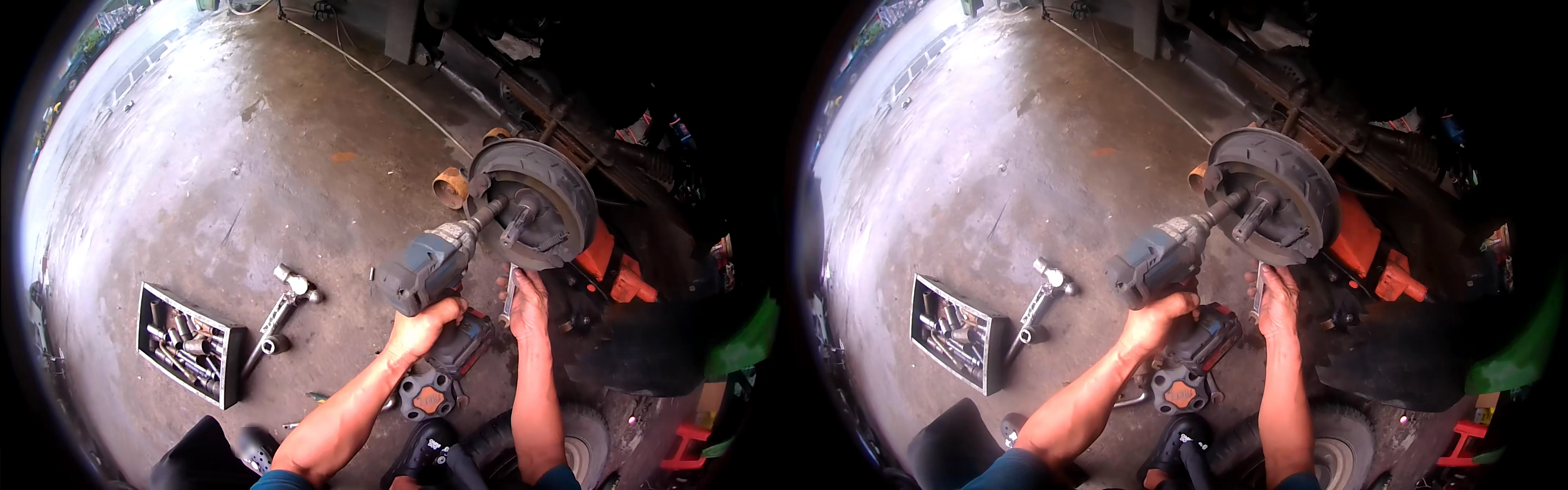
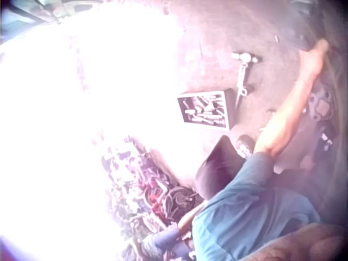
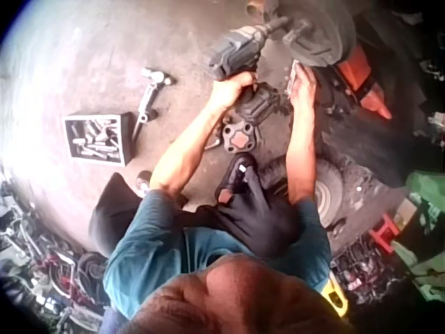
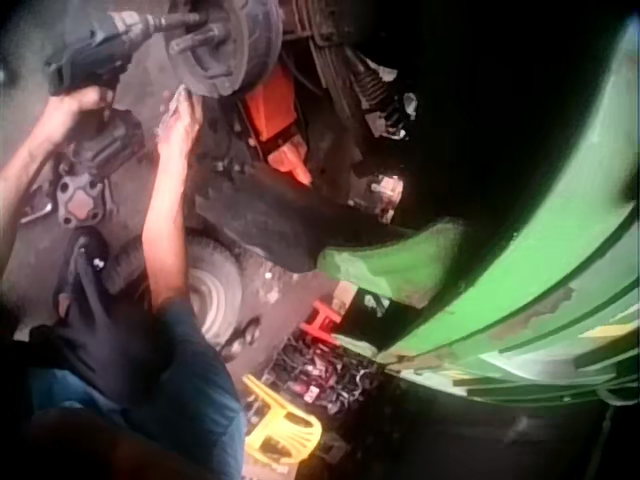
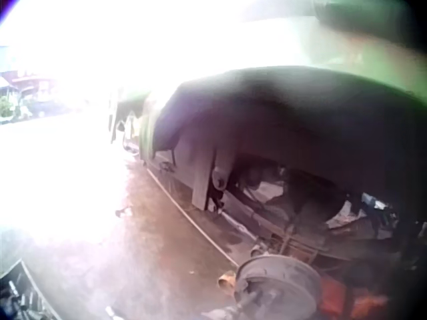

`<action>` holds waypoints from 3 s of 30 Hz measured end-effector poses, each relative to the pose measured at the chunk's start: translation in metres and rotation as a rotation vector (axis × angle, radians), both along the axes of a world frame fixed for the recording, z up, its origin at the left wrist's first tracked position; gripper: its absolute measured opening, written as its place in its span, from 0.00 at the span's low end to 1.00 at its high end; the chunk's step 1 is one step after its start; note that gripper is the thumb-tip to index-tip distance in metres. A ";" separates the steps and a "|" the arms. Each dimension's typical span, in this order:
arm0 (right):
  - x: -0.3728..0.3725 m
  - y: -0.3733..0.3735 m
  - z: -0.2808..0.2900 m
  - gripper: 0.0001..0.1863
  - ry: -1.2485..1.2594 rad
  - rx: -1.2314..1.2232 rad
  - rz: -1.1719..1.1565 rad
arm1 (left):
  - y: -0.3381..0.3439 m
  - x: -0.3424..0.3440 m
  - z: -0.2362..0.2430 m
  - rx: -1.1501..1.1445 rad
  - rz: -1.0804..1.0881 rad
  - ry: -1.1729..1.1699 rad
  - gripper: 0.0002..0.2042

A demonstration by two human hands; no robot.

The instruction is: The person selects wrenches from a tool box, then unbolts and disassembles the brake assembly of a vehicle using an impact wrench, socket bits, and hand wrenches.

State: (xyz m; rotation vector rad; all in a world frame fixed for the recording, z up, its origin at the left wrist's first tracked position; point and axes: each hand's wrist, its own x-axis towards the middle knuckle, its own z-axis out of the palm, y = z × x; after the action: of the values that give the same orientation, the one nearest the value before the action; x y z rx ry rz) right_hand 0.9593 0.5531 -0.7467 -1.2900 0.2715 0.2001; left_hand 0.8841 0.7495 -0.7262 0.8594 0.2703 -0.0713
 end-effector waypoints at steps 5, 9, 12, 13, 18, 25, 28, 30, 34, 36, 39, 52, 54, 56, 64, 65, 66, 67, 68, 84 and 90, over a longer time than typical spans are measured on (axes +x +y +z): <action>0.007 0.007 -0.015 0.15 0.055 0.107 0.061 | 0.012 0.000 0.001 0.886 0.076 -0.179 0.13; 0.026 0.006 -0.028 0.17 0.009 0.353 0.166 | 0.022 0.007 -0.005 1.107 0.019 -0.339 0.13; 0.042 0.028 -0.044 0.17 0.017 0.560 0.167 | 0.026 0.006 0.001 1.108 -0.044 -0.378 0.12; 0.047 0.036 -0.042 0.17 0.015 0.645 0.164 | 0.023 0.005 0.004 1.112 -0.042 -0.379 0.12; 0.044 0.060 -0.056 0.14 -0.006 0.422 0.086 | 0.026 0.002 0.015 1.064 -0.151 -0.200 0.15; 0.020 0.090 -0.008 0.13 -0.074 0.056 0.370 | 0.020 0.004 0.005 1.016 -0.126 -0.124 0.25; 0.022 0.092 -0.004 0.17 -0.065 0.168 0.505 | 0.007 0.004 -0.006 0.963 0.001 -0.183 0.45; 0.026 0.102 0.003 0.18 -0.004 0.296 0.478 | 0.005 0.004 -0.026 1.153 0.018 -0.159 0.47; 0.035 0.099 0.004 0.17 0.098 0.338 0.577 | 0.006 0.009 -0.015 1.095 0.115 -0.244 0.41; 0.042 0.100 0.004 0.17 0.117 0.451 0.634 | 0.015 0.016 -0.012 1.064 0.128 -0.344 0.35; 0.024 0.109 0.005 0.17 0.008 0.218 0.432 | 0.032 0.016 0.002 1.130 -0.032 -0.291 0.32; -0.067 0.106 -0.002 0.30 -0.603 -0.967 0.717 | 0.065 0.028 0.038 1.474 -0.421 -0.597 0.42; -0.083 0.124 -0.003 0.32 -0.478 -0.861 0.546 | 0.082 0.037 0.053 1.432 -0.558 -0.605 0.42; -0.099 0.143 -0.009 0.33 -0.327 -0.708 0.318 | 0.093 0.045 0.053 1.371 -0.712 -0.601 0.44; -0.082 0.218 0.009 0.22 -0.285 -0.506 -0.314 | 0.158 0.053 0.048 1.149 -0.506 -0.754 0.31; -0.076 0.230 0.017 0.17 -0.254 -0.421 -0.323 | 0.185 0.046 0.048 1.150 -0.379 -0.710 0.24; -0.071 0.236 0.021 0.13 -0.232 -0.356 -0.332 | 0.210 0.029 0.045 1.167 -0.283 -0.454 0.18; -0.072 0.219 0.011 0.18 -0.197 -0.352 -0.319 | 0.230 0.014 0.037 1.147 -0.176 -0.220 0.13; -0.071 0.205 0.002 0.19 -0.267 -0.336 -0.339 | 0.252 -0.003 0.016 1.241 -0.025 -0.247 0.11; -0.072 0.204 -0.010 0.19 -0.172 -0.283 -0.382 | 0.270 -0.251 -0.075 1.619 -0.076 0.662 0.15; -0.072 0.195 -0.003 0.20 -0.156 -0.273 -0.415 | 0.324 -0.219 -0.062 1.661 -0.115 0.736 0.15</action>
State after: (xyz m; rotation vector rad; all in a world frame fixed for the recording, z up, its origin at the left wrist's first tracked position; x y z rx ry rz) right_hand 0.8874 0.7477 -0.7502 -1.4787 0.4363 -0.2987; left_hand 0.6648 1.0737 -0.7879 2.4988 1.0334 -0.2903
